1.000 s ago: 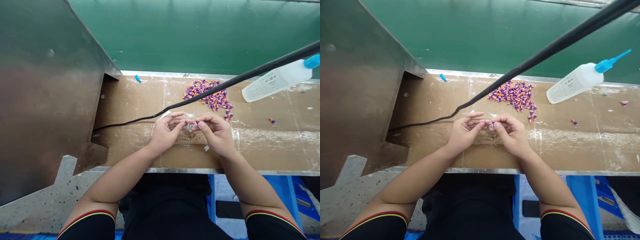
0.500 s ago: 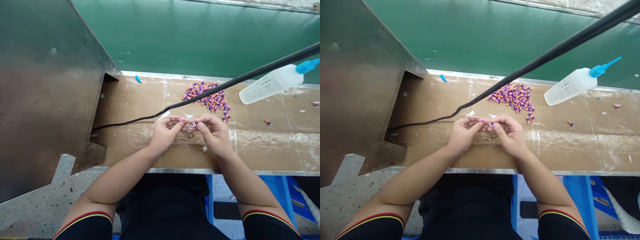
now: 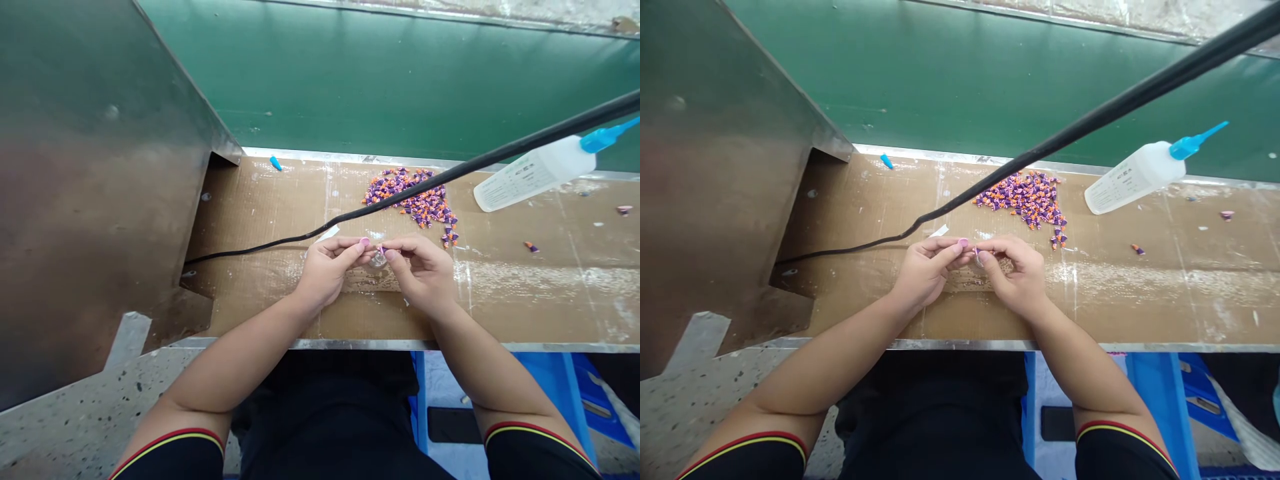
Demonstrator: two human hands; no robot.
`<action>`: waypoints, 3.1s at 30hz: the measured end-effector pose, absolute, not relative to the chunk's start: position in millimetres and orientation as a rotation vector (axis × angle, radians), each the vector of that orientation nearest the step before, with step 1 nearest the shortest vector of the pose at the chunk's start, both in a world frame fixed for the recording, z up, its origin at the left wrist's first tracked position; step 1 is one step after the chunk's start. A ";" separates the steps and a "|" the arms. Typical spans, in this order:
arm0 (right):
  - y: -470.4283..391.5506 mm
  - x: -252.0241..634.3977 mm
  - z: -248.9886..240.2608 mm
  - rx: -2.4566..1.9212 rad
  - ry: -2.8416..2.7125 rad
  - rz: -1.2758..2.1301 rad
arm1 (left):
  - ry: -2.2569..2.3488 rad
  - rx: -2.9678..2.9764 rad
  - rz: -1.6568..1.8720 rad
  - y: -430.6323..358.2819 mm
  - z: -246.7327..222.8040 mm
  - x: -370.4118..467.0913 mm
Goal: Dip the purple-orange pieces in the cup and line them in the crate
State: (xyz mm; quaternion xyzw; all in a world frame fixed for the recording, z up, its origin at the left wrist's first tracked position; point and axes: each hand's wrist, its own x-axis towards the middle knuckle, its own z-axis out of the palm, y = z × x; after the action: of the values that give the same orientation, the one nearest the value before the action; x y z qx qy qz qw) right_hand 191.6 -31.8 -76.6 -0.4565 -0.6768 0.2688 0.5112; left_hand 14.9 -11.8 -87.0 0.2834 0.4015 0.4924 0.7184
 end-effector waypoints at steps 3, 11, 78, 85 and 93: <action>-32.2 185.9 -77.8 -1.086 -1.652 0.514 | 0.884 0.631 1.109 -11.8 -84.0 16.4; -33.2 177.6 -80.6 -1.035 -1.628 0.492 | 0.912 0.620 1.145 -14.0 -87.1 17.6; -26.7 191.5 -79.2 -0.986 -1.815 0.253 | 0.805 1.065 1.255 -26.9 -86.2 10.9; -24.3 195.7 -76.2 -0.931 -1.873 0.296 | 0.793 1.065 1.251 -25.8 -91.3 8.7; -26.3 193.5 -77.7 -0.861 -1.826 0.314 | 0.847 1.039 1.230 -27.3 -85.8 10.3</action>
State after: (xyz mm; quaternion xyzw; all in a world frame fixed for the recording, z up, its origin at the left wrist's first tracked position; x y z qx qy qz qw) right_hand 193.5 -26.3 -77.7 -0.3596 -0.7623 0.1310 0.5219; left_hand 10.3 -27.3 -85.8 0.4507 0.3677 0.5335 0.6141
